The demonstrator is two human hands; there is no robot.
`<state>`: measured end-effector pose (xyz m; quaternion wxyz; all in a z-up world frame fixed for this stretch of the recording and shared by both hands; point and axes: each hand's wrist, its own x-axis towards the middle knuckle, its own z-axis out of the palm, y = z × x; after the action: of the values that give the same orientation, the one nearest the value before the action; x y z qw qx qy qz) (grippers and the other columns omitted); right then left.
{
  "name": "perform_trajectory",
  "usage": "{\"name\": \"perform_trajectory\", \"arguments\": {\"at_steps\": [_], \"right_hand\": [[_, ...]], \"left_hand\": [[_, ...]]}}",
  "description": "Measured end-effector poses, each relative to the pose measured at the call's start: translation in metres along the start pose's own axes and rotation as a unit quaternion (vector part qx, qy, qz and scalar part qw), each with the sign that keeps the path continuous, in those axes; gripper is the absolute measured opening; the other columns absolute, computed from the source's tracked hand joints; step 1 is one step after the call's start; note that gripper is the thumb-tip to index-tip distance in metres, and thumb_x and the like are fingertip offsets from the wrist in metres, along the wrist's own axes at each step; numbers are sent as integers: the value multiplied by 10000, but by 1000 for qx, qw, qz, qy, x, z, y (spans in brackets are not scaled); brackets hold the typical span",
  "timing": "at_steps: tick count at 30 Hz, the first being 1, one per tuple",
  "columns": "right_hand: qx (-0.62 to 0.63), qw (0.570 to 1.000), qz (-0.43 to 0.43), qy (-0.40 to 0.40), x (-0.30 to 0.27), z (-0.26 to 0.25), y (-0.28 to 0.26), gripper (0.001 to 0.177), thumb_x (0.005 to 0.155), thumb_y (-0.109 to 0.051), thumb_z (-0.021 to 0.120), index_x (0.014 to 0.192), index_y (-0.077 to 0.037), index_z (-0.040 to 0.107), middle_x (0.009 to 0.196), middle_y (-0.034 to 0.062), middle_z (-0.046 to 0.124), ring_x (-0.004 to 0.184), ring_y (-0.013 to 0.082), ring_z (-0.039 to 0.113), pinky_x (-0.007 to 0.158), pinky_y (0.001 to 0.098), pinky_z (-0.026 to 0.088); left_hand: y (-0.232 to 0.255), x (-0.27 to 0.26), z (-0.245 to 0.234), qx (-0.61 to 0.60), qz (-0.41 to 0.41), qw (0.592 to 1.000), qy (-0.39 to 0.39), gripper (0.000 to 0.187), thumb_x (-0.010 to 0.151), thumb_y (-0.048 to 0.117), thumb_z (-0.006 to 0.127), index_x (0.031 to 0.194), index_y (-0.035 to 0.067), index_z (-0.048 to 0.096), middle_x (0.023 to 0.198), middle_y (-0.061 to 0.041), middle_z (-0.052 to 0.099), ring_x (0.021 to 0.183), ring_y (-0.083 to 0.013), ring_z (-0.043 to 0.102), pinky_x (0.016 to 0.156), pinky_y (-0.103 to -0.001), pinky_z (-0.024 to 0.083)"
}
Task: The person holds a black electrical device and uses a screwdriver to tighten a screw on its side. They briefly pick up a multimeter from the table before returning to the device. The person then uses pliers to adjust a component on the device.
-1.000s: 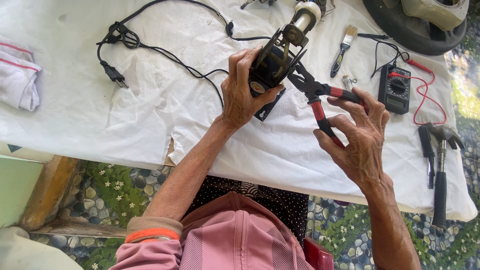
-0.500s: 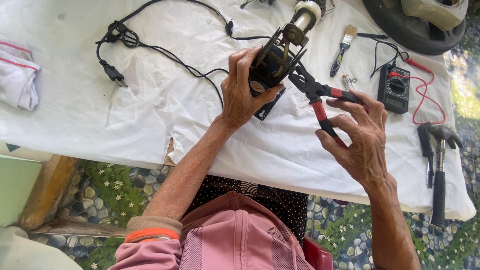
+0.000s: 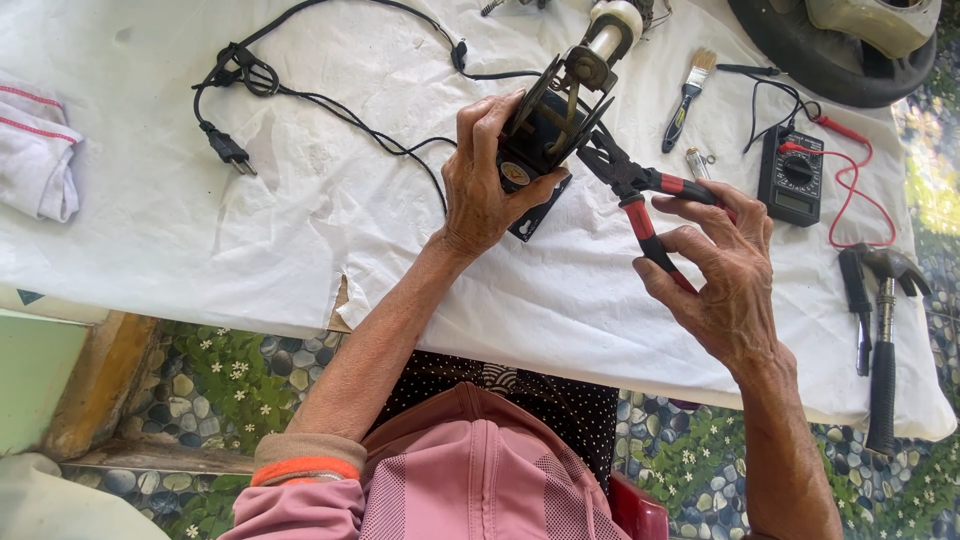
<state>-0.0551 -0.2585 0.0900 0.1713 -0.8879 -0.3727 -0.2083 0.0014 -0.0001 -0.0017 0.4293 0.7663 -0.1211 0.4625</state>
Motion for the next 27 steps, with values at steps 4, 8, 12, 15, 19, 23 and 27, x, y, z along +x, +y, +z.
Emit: {"name": "perform_trajectory", "arguments": {"at_steps": [4, 8, 12, 15, 19, 23, 27], "right_hand": [[3, 1000, -5, 7, 0, 2, 2, 164, 901, -146, 810, 884, -49, 679, 1317, 135, 711, 1360, 422, 494, 1081, 569, 350], [-9, 1000, -4, 1, 1, 1, 2, 154, 898, -146, 807, 888, -59, 681, 1315, 107, 705, 1337, 401, 494, 1057, 554, 362], [33, 999, 9, -22, 1, -1, 3, 143, 908, -145, 791, 901, -48, 686, 1279, 128, 711, 1331, 402, 509, 1103, 559, 378], [127, 989, 59, -55, 0, 1, 13, 155, 905, -141, 757, 988, -22, 703, 1262, 173, 705, 1318, 375, 543, 1120, 533, 417], [287, 912, 260, -133, 16, -16, -11, 152, 878, -163, 634, 924, -93, 760, 1245, 44, 762, 1210, 178, 631, 1016, 357, 430], [282, 929, 218, -103, 3, -2, 1, 220, 887, -171, 676, 1078, -100, 760, 1247, 117, 701, 1100, 214, 596, 919, 357, 442], [55, 998, 18, 6, 4, 1, -3, 167, 863, -170, 824, 937, -80, 704, 1288, 147, 698, 1369, 399, 463, 1054, 538, 373]], "left_hand": [[0, -1, 0, -4, -9, 1000, -4, 730, 920, 544, 767, 1420, 129, 434, 1353, -70, 508, 1277, -255, 621, 837, -365, 676], [0, 0, 0, 0, -3, 1000, 1, 724, 925, 547, 757, 1419, 126, 436, 1349, -72, 516, 1280, -255, 620, 842, -368, 679], [0, -2, 0, -1, 1, 1000, -4, 720, 939, 528, 759, 1431, 117, 430, 1354, -81, 511, 1286, -260, 611, 858, -367, 674], [0, -1, -1, 2, 7, 1000, -5, 720, 946, 520, 758, 1439, 116, 423, 1358, -84, 502, 1287, -266, 612, 847, -372, 679], [9, 3, -5, -16, 3, 1000, -11, 682, 968, 525, 719, 1426, 120, 416, 1356, -74, 499, 1285, -256, 584, 720, -345, 707], [11, 5, -6, -40, 6, 999, -12, 689, 953, 482, 760, 1426, 122, 413, 1334, -87, 505, 1259, -256, 572, 694, -351, 707], [15, 8, -10, -28, 15, 999, 0, 672, 946, 463, 767, 1395, 72, 454, 1301, -109, 513, 1233, -286, 564, 840, -410, 656]]}}
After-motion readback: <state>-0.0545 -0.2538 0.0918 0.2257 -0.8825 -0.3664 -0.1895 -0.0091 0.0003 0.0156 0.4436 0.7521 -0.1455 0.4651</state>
